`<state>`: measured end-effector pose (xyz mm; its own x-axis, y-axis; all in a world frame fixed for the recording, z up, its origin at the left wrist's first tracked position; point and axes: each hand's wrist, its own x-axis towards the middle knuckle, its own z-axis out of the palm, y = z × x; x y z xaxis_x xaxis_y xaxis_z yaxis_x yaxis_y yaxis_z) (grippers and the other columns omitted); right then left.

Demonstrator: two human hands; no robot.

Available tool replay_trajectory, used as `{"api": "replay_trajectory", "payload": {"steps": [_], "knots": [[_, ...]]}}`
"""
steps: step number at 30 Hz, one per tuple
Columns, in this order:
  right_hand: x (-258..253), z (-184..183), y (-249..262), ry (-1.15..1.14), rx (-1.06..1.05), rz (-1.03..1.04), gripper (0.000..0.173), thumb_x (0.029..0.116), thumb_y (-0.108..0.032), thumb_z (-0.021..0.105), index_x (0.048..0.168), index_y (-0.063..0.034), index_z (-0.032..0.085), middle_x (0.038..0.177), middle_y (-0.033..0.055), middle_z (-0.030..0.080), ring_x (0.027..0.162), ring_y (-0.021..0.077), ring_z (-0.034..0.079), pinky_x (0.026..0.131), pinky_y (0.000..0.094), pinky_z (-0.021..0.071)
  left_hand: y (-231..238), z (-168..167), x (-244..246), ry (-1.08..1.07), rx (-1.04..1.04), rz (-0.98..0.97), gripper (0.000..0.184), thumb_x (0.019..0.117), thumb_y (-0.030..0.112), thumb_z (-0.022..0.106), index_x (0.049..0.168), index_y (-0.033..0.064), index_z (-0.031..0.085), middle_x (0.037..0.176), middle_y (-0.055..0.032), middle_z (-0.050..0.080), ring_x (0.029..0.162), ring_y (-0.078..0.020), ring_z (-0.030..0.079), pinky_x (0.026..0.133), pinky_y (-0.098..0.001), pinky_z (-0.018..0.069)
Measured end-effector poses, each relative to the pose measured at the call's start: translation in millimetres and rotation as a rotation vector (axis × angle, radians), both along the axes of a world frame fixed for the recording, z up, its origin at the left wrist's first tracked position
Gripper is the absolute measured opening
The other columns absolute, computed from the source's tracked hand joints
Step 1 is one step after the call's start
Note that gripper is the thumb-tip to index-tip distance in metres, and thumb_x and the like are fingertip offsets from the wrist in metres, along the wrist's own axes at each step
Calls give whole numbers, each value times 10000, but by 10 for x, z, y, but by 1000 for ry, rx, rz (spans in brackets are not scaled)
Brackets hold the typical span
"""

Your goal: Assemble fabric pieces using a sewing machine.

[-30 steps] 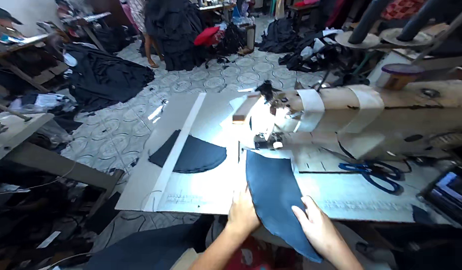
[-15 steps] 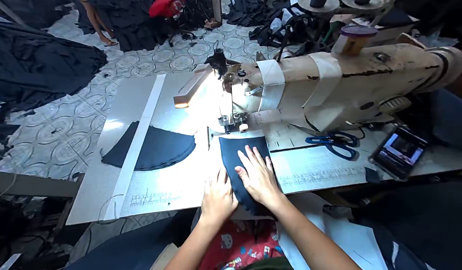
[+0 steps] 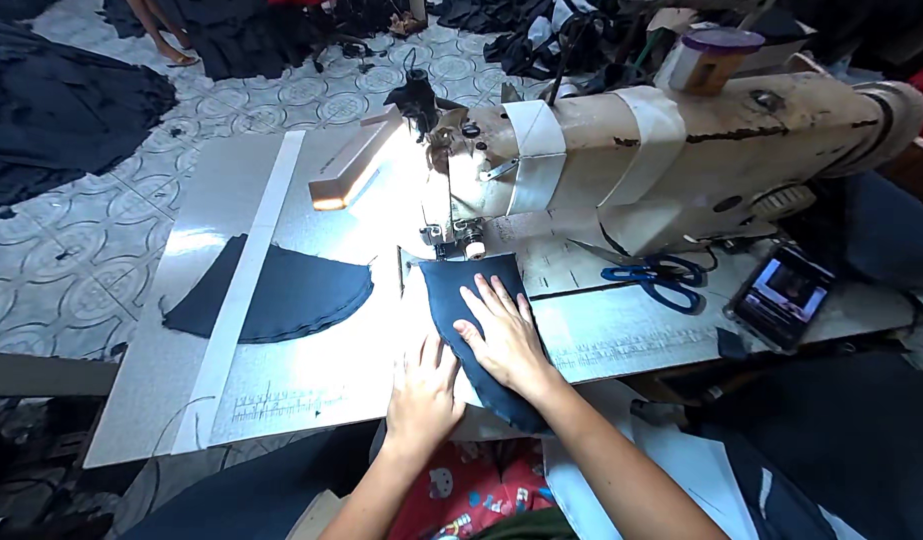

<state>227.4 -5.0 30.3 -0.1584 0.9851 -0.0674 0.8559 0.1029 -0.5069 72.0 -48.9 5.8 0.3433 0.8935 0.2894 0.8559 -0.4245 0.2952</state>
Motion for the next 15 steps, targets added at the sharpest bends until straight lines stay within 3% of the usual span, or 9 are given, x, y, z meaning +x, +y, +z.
{"api": "replay_trajectory", "payload": {"steps": [7, 11, 13, 15], "knots": [[12, -1, 29, 5, -18, 13, 651, 1069, -561, 315, 1571, -166, 437, 1688, 78, 288, 1585, 310, 172, 1232, 636, 95, -4, -19, 1, -9, -4, -2, 441, 775, 193, 637, 1157, 8, 757, 1329, -252, 654, 1239, -520, 596, 917, -692, 476], [16, 19, 42, -2, -55, 22, 668, 1069, -566, 310, 1600, -165, 379, 1704, 67, 244, 1594, 295, 131, 1233, 636, 63, 8, -21, -7, -12, -3, -4, 474, 752, 197, 647, 1176, 12, 750, 1335, -244, 652, 1237, -511, 600, 912, -686, 479], [25, 37, 54, -33, -94, 44, 682, 1072, -579, 264, 1624, -182, 320, 1722, 51, 184, 1601, 278, 86, 1234, 636, 34, 39, 28, -32, -77, -40, -36, 521, 702, 126, 718, 1207, -1, 732, 1344, -264, 636, 1233, -530, 589, 906, -706, 469], [45, 30, 50, -43, -109, 61, 660, 1083, -557, 223, 1633, -200, 295, 1728, 38, 159, 1603, 266, 62, 1230, 642, 17, 112, 70, -99, -140, 22, -117, 443, 694, 37, 736, 1135, 21, 767, 1289, -253, 670, 1164, -517, 636, 852, -697, 504]]}}
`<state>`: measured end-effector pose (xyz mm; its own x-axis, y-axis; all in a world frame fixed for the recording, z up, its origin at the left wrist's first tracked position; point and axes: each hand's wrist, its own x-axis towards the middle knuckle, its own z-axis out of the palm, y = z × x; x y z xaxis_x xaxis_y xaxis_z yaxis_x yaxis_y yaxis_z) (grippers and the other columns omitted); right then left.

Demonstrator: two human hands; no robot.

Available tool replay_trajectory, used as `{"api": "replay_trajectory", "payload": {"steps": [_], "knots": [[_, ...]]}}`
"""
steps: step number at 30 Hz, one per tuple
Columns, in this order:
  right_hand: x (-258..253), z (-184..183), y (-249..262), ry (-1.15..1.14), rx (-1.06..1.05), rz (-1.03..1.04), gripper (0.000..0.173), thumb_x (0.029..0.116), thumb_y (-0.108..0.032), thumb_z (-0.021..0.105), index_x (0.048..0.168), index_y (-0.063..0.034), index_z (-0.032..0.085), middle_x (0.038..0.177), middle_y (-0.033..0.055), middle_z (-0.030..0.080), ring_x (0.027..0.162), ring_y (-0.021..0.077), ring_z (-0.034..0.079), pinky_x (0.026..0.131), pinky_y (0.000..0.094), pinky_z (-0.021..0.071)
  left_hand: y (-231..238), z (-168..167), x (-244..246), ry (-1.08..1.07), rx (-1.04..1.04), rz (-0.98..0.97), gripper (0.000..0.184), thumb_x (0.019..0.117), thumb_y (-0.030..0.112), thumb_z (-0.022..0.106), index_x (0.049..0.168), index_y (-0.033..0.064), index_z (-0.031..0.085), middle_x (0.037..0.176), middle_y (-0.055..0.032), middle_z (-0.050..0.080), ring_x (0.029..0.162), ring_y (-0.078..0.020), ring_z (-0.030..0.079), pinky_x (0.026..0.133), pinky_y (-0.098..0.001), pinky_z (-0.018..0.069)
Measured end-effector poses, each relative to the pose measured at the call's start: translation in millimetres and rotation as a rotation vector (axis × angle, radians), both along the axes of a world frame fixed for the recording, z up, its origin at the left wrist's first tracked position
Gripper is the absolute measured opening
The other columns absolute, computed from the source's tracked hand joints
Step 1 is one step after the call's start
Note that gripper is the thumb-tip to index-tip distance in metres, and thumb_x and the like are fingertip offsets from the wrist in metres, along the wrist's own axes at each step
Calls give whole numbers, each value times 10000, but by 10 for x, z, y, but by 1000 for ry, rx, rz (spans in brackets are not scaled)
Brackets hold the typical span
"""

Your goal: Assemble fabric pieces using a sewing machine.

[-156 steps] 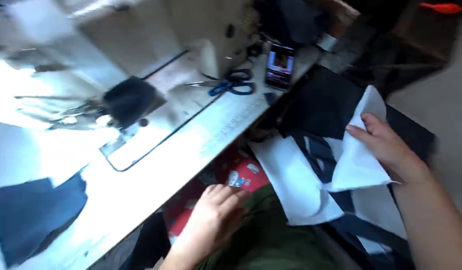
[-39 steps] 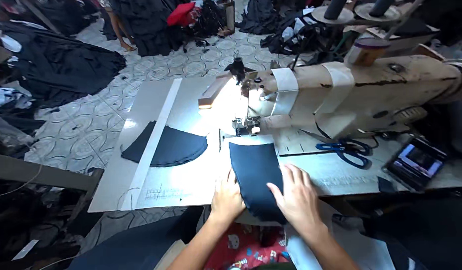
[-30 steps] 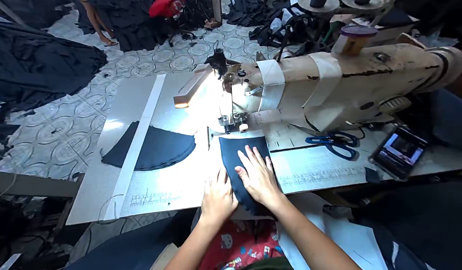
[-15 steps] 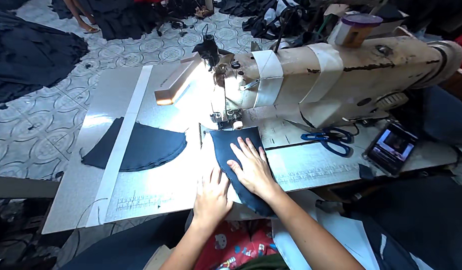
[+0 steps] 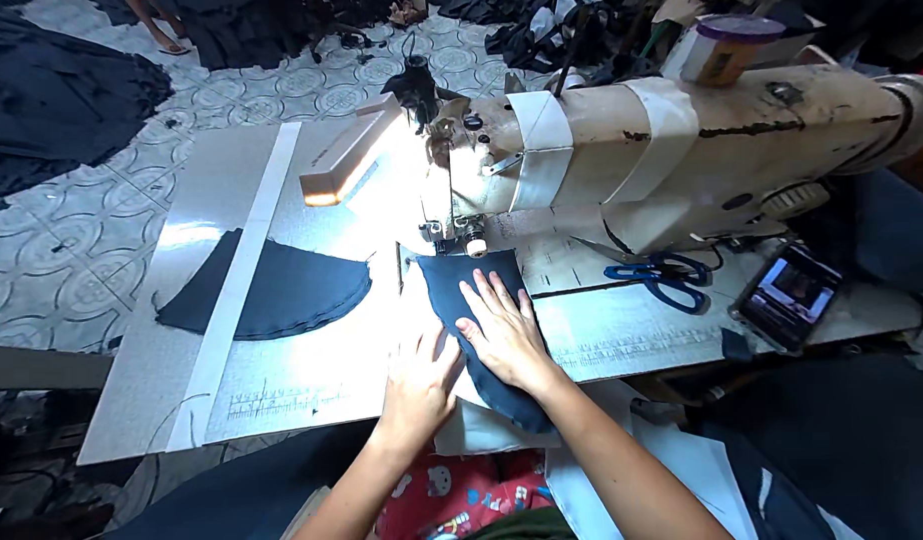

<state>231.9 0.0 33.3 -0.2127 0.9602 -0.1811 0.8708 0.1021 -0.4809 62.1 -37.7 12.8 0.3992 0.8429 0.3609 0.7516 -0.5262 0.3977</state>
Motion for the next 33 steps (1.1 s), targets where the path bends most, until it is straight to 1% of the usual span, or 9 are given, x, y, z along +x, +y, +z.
{"api": "replay_trajectory", "payload": {"steps": [3, 6, 8, 12, 14, 16, 22, 28, 33], "knots": [[68, -17, -51, -34, 13, 20, 621, 1092, -517, 240, 1637, -223, 289, 1729, 32, 158, 1603, 269, 62, 1213, 676, 12, 220, 204, -170, -27, 195, -157, 188, 739, 109, 634, 872, 24, 734, 1237, -170, 720, 1137, -388, 691, 851, -551, 564], [182, -56, -183, -105, 73, 11, 724, 1028, -608, 380, 1626, -204, 321, 1716, 61, 204, 1593, 316, 120, 1189, 714, 58, 501, 416, -286, 5, 333, -357, 335, 893, 275, 482, 763, 30, 670, 1237, -153, 723, 1261, -325, 631, 1034, -509, 468], [246, -56, -277, -126, 108, 6, 775, 992, -633, 429, 1617, -183, 343, 1702, 94, 243, 1581, 356, 161, 1169, 741, 88, 678, 455, -275, 134, 299, -507, 340, 893, 272, 471, 757, 33, 671, 1237, -155, 721, 1277, -327, 619, 1037, -530, 454], [289, -65, -353, -162, 168, 21, 741, 956, -451, 617, 1600, -168, 383, 1673, 133, 308, 1552, 401, 240, 1134, 762, 166, 832, 238, -239, 259, 200, -542, 326, 893, 283, 527, 944, 4, 688, 1074, -200, 719, 1045, -377, 699, 934, -596, 496], [287, -77, -359, -185, 176, 21, 740, 953, -449, 621, 1602, -186, 380, 1679, 114, 301, 1553, 388, 245, 1135, 756, 176, 824, 125, -269, 250, 164, -498, 434, 853, 265, 576, 1152, -24, 700, 1179, -230, 701, 1096, -415, 684, 902, -634, 500], [289, -107, -368, -188, 222, 20, 746, 932, -442, 645, 1589, -178, 409, 1665, 120, 332, 1537, 399, 284, 1113, 771, 198, 786, 26, -269, 226, 130, -444, 518, 810, 241, 615, 1243, -35, 685, 1260, -241, 682, 1169, -425, 663, 912, -633, 500], [284, -138, -380, -148, 281, 7, 780, 884, -472, 661, 1563, -149, 453, 1636, 147, 380, 1513, 434, 320, 1082, 804, 199, 778, -127, -267, 135, 144, -373, 471, 875, 305, 517, 1171, -1, 719, 1372, -242, 623, 1290, -433, 586, 989, -611, 473], [283, -104, -377, -150, 239, 12, 791, 886, -484, 657, 1571, -154, 440, 1652, 139, 352, 1530, 416, 292, 1098, 787, 194, 757, -68, -280, 157, 54, -345, 575, 852, 303, 549, 1284, -61, 658, 1382, -273, 605, 1305, -433, 578, 1030, -605, 452], [278, -98, -370, -157, 217, 3, 799, 885, -472, 687, 1578, -171, 428, 1661, 124, 339, 1536, 401, 286, 1111, 781, 176, 790, -133, -284, 133, 113, -355, 574, 882, 356, 504, 1245, -53, 679, 1422, -242, 590, 1316, -409, 578, 1054, -574, 448]]}}
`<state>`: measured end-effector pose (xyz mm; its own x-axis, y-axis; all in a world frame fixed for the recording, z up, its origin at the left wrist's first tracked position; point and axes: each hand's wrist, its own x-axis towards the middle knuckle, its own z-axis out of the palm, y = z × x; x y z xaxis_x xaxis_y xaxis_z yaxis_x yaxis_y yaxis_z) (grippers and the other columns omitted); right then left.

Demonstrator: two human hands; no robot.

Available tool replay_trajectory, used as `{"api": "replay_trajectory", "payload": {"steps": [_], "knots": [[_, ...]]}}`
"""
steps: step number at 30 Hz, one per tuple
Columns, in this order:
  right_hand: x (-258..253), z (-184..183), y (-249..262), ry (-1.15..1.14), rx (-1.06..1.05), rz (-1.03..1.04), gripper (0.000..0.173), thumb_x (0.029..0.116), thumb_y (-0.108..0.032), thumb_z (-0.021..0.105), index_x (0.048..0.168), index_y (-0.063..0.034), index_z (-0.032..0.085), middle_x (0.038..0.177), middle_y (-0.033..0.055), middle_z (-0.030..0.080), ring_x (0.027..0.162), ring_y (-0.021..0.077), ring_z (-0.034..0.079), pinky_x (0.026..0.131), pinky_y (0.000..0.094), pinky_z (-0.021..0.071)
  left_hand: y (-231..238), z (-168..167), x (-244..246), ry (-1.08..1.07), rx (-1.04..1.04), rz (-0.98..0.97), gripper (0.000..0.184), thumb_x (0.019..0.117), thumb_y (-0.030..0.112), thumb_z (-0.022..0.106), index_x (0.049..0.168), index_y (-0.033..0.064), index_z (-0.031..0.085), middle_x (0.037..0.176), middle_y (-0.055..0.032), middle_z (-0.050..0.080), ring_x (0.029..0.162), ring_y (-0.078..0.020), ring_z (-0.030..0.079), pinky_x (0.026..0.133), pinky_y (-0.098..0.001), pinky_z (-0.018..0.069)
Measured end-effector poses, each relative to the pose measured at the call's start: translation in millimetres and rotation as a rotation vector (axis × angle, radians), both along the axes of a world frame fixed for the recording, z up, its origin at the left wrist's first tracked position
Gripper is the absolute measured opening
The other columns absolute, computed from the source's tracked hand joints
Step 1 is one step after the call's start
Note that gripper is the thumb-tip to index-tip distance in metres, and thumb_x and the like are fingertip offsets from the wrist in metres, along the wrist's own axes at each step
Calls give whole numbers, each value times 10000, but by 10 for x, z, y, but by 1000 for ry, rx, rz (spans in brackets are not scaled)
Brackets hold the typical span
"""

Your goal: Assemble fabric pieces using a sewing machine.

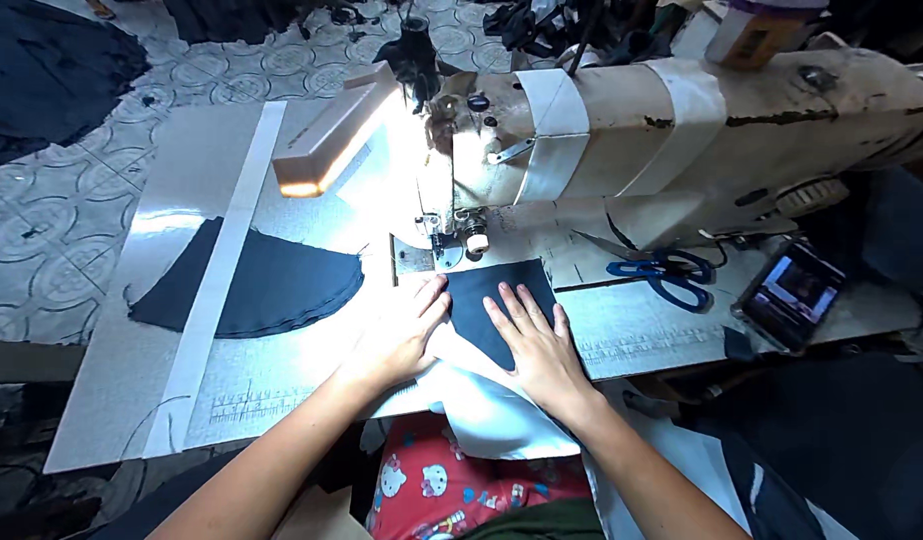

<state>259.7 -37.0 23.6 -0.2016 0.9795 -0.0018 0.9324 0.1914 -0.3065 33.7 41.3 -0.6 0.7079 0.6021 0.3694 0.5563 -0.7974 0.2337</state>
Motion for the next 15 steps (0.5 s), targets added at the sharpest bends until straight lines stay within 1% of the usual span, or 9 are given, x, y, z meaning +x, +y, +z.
{"api": "replay_trajectory", "payload": {"steps": [2, 5, 8, 10, 12, 14, 15], "knots": [[-5, -2, 0, 1, 4, 0, 796, 891, -490, 669, 1579, -172, 427, 1660, 123, 340, 1535, 404, 285, 1108, 785, 174, 5, 13, -6, 16, 6, 1, 574, 889, 364, 497, 1250, -46, 677, 1415, -232, 600, 1312, -401, 583, 1051, -563, 453], [3, -12, -4, 1, 23, 4, 794, 881, -470, 680, 1574, -169, 436, 1654, 125, 352, 1528, 407, 303, 1103, 784, 190, 0, 49, -2, 33, 37, 3, 561, 889, 358, 487, 1238, -33, 687, 1381, -227, 626, 1297, -394, 594, 1037, -559, 462], [30, 15, 1, 2, -15, 10, 797, 882, -479, 688, 1580, -194, 429, 1662, 99, 344, 1539, 382, 287, 1126, 760, 189, -5, 28, -5, 26, 8, -2, 570, 888, 347, 489, 1253, -51, 672, 1397, -243, 609, 1313, -403, 583, 1060, -566, 448], [52, 25, 6, 0, -23, 21, 802, 885, -507, 671, 1583, -199, 423, 1667, 97, 334, 1541, 377, 284, 1128, 750, 197, -9, 24, -12, 27, -19, -7, 578, 880, 337, 508, 1268, -65, 658, 1412, -251, 594, 1322, -411, 574, 1070, -580, 435], [61, 14, 0, 0, -13, 26, 807, 879, -502, 677, 1581, -193, 426, 1667, 101, 332, 1541, 378, 284, 1126, 749, 200, -11, 19, -11, 26, -16, -1, 581, 880, 344, 503, 1271, -57, 658, 1416, -249, 591, 1320, -406, 576, 1068, -575, 437], [63, -8, -7, 8, 20, 26, 804, 866, -491, 694, 1569, -190, 448, 1657, 104, 353, 1534, 380, 302, 1117, 755, 214, -12, 15, -5, 7, -8, 3, 567, 891, 340, 486, 1257, -52, 669, 1409, -251, 596, 1317, -404, 579, 1067, -568, 441], [64, -30, -9, 9, 47, 25, 793, 862, -498, 682, 1559, -188, 466, 1648, 106, 371, 1525, 384, 321, 1108, 760, 228, -14, 20, -4, 3, -12, 3, 565, 893, 336, 489, 1258, -56, 668, 1407, -255, 596, 1322, -408, 574, 1068, -571, 441]]}}
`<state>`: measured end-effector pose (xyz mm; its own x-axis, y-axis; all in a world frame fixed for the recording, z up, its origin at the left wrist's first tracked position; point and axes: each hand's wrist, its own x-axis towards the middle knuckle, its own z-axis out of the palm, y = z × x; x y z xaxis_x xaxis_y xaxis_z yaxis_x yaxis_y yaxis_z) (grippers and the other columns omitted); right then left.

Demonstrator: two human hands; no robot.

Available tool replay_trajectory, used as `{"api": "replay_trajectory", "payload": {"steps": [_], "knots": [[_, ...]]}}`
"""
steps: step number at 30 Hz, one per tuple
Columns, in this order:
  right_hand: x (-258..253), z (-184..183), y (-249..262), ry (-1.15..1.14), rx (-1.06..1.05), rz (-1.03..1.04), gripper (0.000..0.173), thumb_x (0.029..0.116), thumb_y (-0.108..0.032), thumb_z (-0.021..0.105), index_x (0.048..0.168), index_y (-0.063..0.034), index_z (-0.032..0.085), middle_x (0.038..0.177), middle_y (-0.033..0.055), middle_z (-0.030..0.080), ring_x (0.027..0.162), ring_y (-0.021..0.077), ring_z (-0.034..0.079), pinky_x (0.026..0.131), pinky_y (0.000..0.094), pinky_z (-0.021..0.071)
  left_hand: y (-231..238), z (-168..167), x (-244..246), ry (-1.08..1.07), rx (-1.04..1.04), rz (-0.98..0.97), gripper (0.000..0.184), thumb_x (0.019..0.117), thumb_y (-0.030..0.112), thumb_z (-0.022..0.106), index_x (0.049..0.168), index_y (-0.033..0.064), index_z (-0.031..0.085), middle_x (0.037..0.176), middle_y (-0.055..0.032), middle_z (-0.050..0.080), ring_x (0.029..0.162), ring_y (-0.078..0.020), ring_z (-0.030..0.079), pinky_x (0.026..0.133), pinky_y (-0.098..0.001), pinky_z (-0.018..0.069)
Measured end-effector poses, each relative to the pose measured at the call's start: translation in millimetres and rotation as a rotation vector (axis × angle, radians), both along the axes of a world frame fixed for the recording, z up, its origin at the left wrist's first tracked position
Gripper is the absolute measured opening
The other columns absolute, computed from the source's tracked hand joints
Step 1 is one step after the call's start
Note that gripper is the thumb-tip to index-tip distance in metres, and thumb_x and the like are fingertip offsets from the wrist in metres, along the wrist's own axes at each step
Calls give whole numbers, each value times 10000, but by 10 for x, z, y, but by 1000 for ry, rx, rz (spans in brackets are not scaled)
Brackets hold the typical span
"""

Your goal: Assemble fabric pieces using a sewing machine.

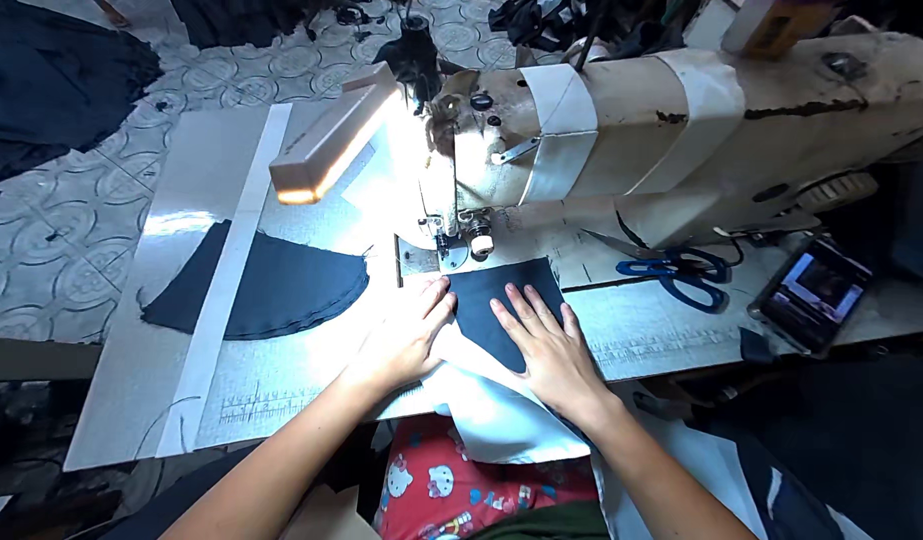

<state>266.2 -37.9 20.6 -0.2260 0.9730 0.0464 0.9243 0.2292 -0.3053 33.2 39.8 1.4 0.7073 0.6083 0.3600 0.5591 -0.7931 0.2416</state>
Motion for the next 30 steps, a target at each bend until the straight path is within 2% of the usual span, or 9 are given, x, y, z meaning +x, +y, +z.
{"api": "replay_trajectory", "payload": {"steps": [6, 10, 13, 16, 21, 25, 30], "knots": [[3, -41, 0, -16, 34, 6, 822, 831, -478, 728, 1555, -186, 471, 1640, 112, 384, 1516, 389, 338, 1096, 767, 236, 23, 18, -5, 34, -21, -6, 600, 873, 334, 520, 1294, -77, 639, 1404, -250, 601, 1333, -406, 565, 1085, -568, 427], [-14, -31, 47, -33, 17, -9, 801, 854, -489, 691, 1563, -198, 459, 1656, 108, 355, 1529, 381, 311, 1091, 768, 232, 140, 63, -20, 80, 1, -32, 603, 883, 334, 525, 1303, -85, 633, 1401, -249, 602, 1327, -384, 572, 1091, -545, 424], [-42, -13, 127, -40, -12, -24, 823, 846, -407, 744, 1578, -199, 431, 1672, 106, 321, 1546, 373, 272, 1098, 769, 216, 250, 164, -20, 132, 9, -44, 596, 865, 306, 574, 1306, -90, 629, 1399, -257, 600, 1303, -390, 591, 1055, -560, 450], [-85, -32, 196, -35, -2, -38, 835, 827, -297, 767, 1582, -201, 423, 1674, 107, 315, 1550, 370, 261, 1107, 760, 204, 347, 133, -40, 115, 3, -39, 585, 867, 294, 556, 1305, -87, 627, 1401, -258, 593, 1306, -393, 585, 1053, -562, 451], [-112, -46, 246, -47, 3, -41, 835, 837, -270, 759, 1591, -214, 406, 1685, 92, 294, 1560, 355, 239, 1105, 758, 210, 411, 81, -78, 89, 45, -41, 588, 900, 337, 494, 1293, -77, 636, 1374, -252, 612, 1296, -382, 594, 1066, -542, 452], [-113, -46, 249, -50, -2, -45, 860, 816, -241, 779, 1591, -206, 407, 1686, 89, 293, 1560, 354, 238, 1102, 765, 206, 400, 102, -84, 103, -8, -13, 615, 881, 358, 517, 1329, -49, 623, 1384, -261, 596, 1311, -419, 569, 1065, -587, 435], [-136, -44, 253, -26, 16, -61, 831, 827, -237, 769, 1582, -196, 424, 1675, 104, 313, 1551, 372, 257, 1088, 786, 203, 429, 118, -82, 98, -24, -21, 590, 881, 320, 524, 1330, -49, 624, 1386, -267, 593, 1312, -421, 568, 1056, -593, 439]]}}
